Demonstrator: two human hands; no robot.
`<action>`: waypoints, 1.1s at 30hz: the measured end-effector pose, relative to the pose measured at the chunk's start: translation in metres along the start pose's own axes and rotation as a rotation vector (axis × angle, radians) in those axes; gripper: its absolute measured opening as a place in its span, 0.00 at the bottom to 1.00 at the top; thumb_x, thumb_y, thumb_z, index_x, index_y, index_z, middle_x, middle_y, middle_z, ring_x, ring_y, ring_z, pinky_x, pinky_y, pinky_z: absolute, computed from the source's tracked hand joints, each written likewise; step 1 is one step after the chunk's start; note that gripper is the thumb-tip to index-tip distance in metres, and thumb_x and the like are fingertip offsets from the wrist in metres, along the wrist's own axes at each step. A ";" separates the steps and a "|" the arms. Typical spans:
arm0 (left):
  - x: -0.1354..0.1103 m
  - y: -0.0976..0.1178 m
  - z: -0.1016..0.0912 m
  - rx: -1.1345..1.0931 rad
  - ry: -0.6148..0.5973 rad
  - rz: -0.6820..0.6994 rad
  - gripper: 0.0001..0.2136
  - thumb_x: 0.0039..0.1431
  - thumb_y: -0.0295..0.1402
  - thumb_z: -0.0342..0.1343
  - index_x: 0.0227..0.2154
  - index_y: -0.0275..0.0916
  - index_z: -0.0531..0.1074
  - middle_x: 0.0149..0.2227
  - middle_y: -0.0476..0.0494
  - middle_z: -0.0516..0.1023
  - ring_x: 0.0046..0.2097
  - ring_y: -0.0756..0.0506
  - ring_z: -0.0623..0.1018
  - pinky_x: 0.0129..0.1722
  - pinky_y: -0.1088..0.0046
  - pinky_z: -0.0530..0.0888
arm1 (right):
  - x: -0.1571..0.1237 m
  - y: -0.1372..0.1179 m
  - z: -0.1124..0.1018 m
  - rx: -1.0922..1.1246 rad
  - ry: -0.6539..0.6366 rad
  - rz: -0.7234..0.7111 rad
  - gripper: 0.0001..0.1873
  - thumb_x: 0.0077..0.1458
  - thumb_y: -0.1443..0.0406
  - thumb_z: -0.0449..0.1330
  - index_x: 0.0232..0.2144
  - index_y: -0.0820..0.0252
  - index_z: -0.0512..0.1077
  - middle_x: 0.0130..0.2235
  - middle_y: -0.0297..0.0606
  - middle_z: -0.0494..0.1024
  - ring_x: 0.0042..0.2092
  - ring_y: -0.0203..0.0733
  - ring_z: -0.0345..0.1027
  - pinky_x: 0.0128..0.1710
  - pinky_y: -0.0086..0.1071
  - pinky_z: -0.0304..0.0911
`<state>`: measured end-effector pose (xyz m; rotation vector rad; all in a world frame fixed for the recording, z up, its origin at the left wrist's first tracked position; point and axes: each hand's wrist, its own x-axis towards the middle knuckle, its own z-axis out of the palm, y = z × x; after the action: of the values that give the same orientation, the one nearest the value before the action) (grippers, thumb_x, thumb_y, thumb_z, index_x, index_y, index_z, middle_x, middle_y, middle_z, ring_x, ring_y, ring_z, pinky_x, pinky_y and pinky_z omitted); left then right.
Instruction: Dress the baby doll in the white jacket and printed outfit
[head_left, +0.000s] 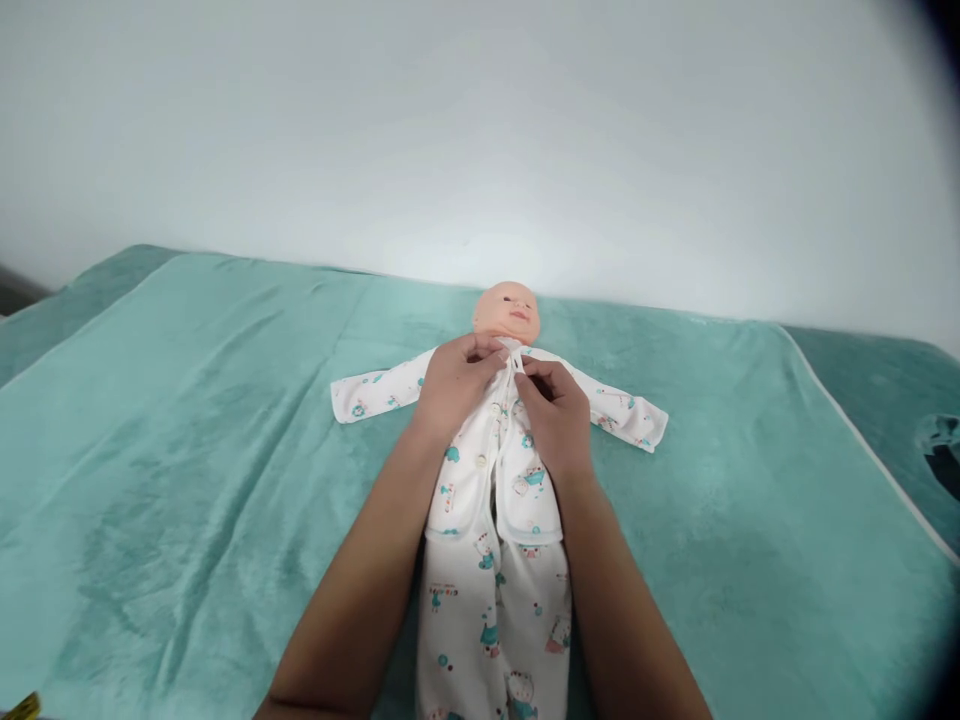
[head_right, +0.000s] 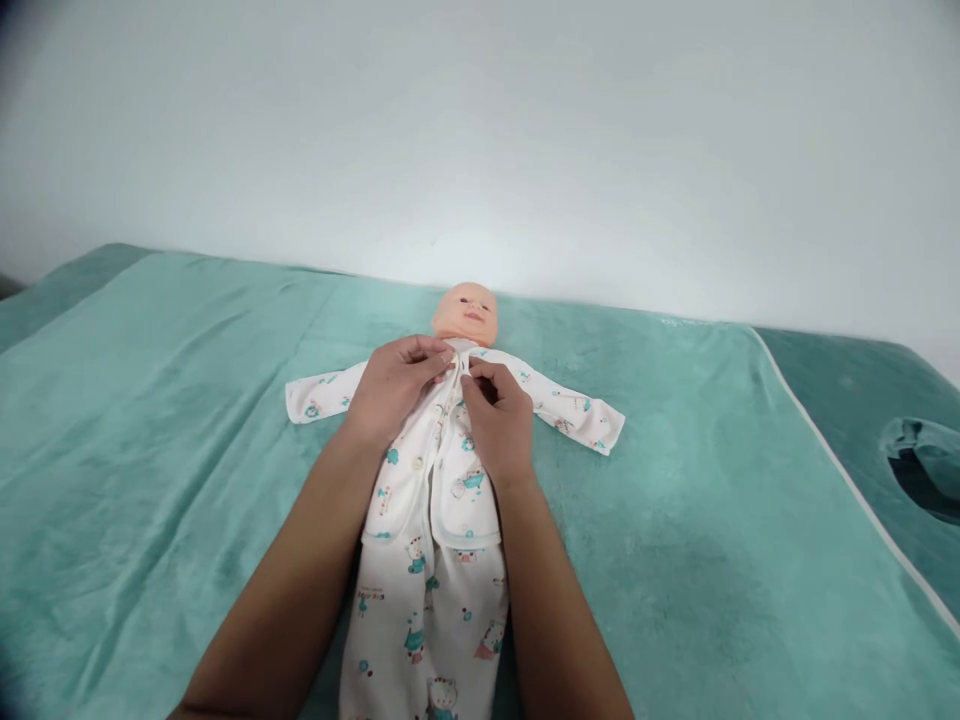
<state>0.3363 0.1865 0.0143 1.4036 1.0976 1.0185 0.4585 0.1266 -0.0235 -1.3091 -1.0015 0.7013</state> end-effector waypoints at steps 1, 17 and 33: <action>0.000 -0.001 0.000 -0.043 -0.009 -0.014 0.06 0.54 0.35 0.61 0.32 0.38 0.78 0.27 0.49 0.76 0.29 0.51 0.71 0.32 0.74 0.67 | 0.000 0.001 0.000 0.005 -0.001 0.001 0.08 0.56 0.60 0.60 0.36 0.56 0.74 0.47 0.37 0.80 0.43 0.39 0.73 0.47 0.35 0.66; -0.002 0.003 -0.008 0.013 -0.151 0.011 0.11 0.56 0.41 0.60 0.30 0.37 0.78 0.30 0.48 0.77 0.30 0.51 0.71 0.32 0.75 0.66 | 0.005 -0.006 -0.002 -0.032 -0.097 -0.147 0.07 0.57 0.62 0.60 0.35 0.54 0.78 0.47 0.36 0.79 0.49 0.42 0.72 0.54 0.39 0.66; -0.002 0.001 0.002 0.289 0.023 0.137 0.11 0.54 0.31 0.57 0.39 0.39 0.78 0.33 0.49 0.80 0.33 0.50 0.77 0.36 0.75 0.72 | 0.005 -0.004 -0.004 -0.001 -0.121 -0.092 0.07 0.56 0.64 0.60 0.38 0.54 0.76 0.48 0.36 0.79 0.51 0.43 0.72 0.56 0.40 0.65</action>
<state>0.3379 0.1845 0.0150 1.7215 1.2150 1.0030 0.4637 0.1290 -0.0186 -1.2246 -1.1521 0.7161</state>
